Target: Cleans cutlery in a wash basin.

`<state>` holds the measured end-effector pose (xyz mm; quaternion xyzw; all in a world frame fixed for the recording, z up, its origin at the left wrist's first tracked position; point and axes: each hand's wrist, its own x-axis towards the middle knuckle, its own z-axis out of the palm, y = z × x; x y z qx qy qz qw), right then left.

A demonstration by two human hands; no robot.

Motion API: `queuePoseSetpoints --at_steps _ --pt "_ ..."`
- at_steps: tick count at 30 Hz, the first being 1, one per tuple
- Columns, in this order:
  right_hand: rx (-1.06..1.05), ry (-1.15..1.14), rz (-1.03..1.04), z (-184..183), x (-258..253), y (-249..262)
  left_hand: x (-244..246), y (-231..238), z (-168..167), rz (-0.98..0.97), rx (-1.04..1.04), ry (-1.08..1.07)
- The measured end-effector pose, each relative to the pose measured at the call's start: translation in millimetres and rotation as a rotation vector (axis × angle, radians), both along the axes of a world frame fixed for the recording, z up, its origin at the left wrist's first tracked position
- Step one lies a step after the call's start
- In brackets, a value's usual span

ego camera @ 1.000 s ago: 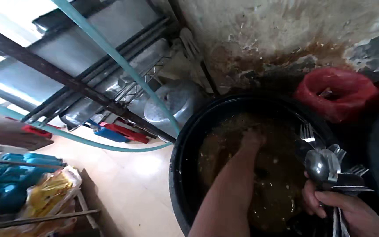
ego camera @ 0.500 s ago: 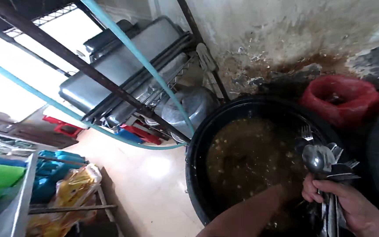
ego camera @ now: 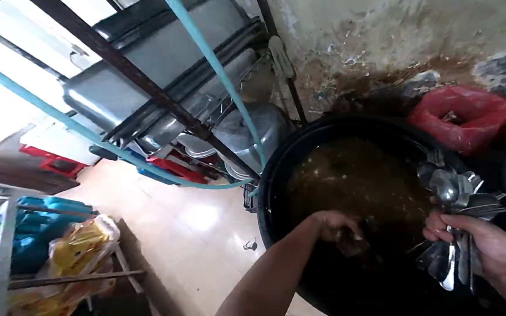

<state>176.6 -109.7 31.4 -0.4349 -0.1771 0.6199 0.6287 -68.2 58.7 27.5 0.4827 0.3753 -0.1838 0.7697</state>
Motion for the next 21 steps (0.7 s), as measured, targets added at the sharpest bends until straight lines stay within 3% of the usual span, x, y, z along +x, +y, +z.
queuePoseSetpoints --at_steps 5,8,10,14,17,19,21 --pt "-0.054 -0.001 -0.143 4.7 -11.3 -4.4 -19.8 18.9 6.4 -0.045 0.149 -0.04" --pt "-0.064 -0.038 -0.27 8.6 -24.6 -8.2 -17.4 23.7 38.0 -0.44 0.585 0.097" --pt "-0.066 -0.061 -0.316 21.7 -35.1 -11.5 -17.5 32.7 56.1 -0.544 0.846 0.115" --pt "0.028 -0.169 -0.347 69.8 -41.8 -15.2 -14.4 52.9 116.4 -0.247 0.994 0.162" --pt "0.194 -0.282 -0.338 107.1 -37.2 -19.7 -18.5 55.4 165.5 -0.014 0.91 -0.084" --pt "0.344 -0.275 -0.393 129.9 -42.5 -17.0 -23.6 57.8 171.5 0.111 0.793 -0.341" --pt "0.394 -0.208 -0.485 149.0 -60.7 -11.4 -18.2 55.1 139.9 0.295 0.515 -0.617"
